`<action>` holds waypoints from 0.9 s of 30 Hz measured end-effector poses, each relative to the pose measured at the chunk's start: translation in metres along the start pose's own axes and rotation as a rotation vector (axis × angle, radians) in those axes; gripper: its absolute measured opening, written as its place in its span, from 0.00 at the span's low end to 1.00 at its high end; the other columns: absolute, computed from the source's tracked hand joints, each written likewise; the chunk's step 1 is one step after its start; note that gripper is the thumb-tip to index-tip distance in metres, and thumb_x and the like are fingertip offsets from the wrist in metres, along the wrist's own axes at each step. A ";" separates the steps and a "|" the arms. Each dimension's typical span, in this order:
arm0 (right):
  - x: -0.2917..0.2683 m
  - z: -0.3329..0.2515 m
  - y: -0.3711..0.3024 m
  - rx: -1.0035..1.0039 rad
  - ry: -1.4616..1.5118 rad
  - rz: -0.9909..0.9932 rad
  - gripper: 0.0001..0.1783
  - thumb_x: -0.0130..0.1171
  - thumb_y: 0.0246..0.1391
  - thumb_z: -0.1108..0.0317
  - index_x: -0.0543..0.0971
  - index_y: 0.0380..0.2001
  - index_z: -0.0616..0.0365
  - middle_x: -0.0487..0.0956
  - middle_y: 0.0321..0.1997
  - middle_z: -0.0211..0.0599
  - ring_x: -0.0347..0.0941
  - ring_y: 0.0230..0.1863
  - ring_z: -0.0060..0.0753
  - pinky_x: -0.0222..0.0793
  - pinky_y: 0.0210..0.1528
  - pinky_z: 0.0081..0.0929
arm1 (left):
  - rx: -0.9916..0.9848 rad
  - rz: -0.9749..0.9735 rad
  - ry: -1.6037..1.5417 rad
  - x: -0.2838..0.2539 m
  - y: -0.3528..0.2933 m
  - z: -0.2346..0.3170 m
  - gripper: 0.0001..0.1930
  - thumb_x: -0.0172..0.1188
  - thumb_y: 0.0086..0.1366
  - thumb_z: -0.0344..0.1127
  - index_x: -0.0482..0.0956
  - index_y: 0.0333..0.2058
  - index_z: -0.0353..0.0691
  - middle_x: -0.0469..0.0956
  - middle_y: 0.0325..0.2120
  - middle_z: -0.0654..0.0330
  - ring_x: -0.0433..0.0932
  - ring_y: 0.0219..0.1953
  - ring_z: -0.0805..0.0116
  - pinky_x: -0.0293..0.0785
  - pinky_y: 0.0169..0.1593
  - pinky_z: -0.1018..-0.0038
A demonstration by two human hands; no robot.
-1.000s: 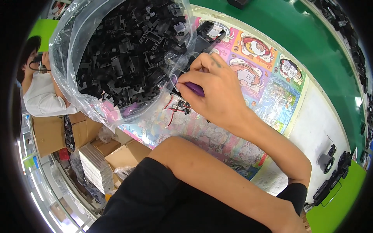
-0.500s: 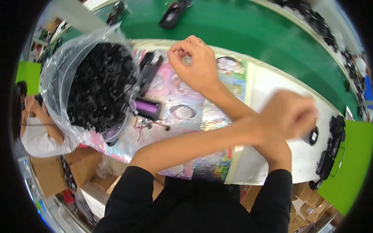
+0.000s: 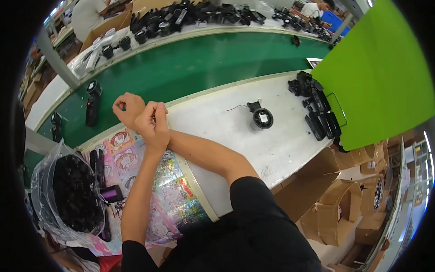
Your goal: The person assembles circular electronic components with wires into black plastic housings by hand at a factory workstation.
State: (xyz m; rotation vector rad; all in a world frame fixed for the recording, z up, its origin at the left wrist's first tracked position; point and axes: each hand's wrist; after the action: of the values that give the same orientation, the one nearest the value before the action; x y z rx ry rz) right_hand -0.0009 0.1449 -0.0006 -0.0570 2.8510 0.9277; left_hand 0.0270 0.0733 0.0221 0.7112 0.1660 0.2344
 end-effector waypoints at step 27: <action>-0.285 -0.096 -0.280 -0.016 -1.029 0.397 0.12 0.47 0.44 0.71 0.79 0.31 0.57 0.71 0.32 0.41 0.63 0.38 0.45 0.59 0.43 0.37 | 0.130 -0.959 0.147 -0.025 -0.129 0.191 0.06 0.59 0.55 0.35 0.78 0.24 0.40 0.75 0.21 0.58 0.76 0.27 0.58 0.73 0.31 0.66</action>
State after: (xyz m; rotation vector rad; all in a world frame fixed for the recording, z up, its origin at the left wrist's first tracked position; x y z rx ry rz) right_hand 0.2913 -0.1401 -0.0452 0.7680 1.8997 0.7189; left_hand 0.0671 -0.1473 0.0813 0.6727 0.6416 -0.6481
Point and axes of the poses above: each hand's wrist, its own y-axis towards the middle knuckle, its own x-axis out of the palm, z = x × y
